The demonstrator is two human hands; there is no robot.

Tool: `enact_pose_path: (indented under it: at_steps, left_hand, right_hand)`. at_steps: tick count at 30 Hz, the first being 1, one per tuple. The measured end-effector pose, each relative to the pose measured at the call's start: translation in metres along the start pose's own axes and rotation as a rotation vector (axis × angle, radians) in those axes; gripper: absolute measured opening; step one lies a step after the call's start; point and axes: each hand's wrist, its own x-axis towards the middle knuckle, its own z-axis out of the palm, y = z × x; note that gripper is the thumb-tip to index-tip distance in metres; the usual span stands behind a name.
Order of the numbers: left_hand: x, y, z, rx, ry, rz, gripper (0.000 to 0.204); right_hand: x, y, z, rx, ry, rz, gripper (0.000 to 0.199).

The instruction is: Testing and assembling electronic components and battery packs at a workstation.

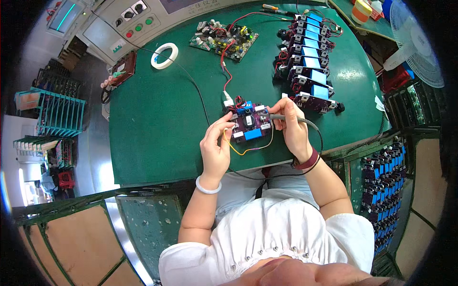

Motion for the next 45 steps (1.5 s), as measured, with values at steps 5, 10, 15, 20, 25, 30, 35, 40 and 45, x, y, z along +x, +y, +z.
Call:
enact_pose_path:
  at_steps: [5, 10, 15, 20, 25, 30, 35, 40, 45]
  left_hand:
    - [-0.006, -0.001, -0.015, 0.024, 0.014, -0.003, 0.012]
    - [-0.008, -0.004, -0.019, 0.013, 0.023, 0.009, 0.013]
    - [-0.007, -0.003, -0.019, -0.060, 0.021, -0.028, 0.014]
    - [-0.007, -0.005, -0.018, -0.030, 0.054, 0.018, 0.013]
    - [-0.007, -0.003, -0.021, -0.032, 0.009, 0.023, 0.016]
    - [-0.006, 0.001, -0.021, -0.030, 0.043, 0.067, 0.014]
    - [-0.006, 0.000, -0.019, -0.047, 0.052, 0.078, 0.014]
    - [-0.007, -0.001, -0.021, -0.073, 0.033, 0.036, 0.012]
    - [-0.007, -0.005, -0.022, -0.003, 0.005, 0.048, 0.014]
  right_hand:
    - [0.001, -0.001, 0.004, 0.020, -0.076, 0.023, 0.042]
    - [0.009, -0.001, -0.002, -0.106, -0.080, 0.068, 0.022]
    - [0.010, 0.000, 0.002, -0.315, -0.079, 0.057, 0.025]
    - [0.009, -0.002, 0.004, -0.353, -0.079, 0.009, 0.025]
    - [0.009, -0.002, 0.004, -0.388, -0.064, -0.046, 0.025]
    - [0.010, 0.004, 0.003, -0.405, -0.051, -0.040, 0.027]
    - [0.009, 0.007, 0.002, -0.384, -0.058, -0.046, 0.026]
    - [0.010, 0.003, 0.004, -0.196, -0.013, -0.043, 0.030]
    - [0.003, 0.002, 0.005, -0.116, 0.108, 0.060, 0.034]
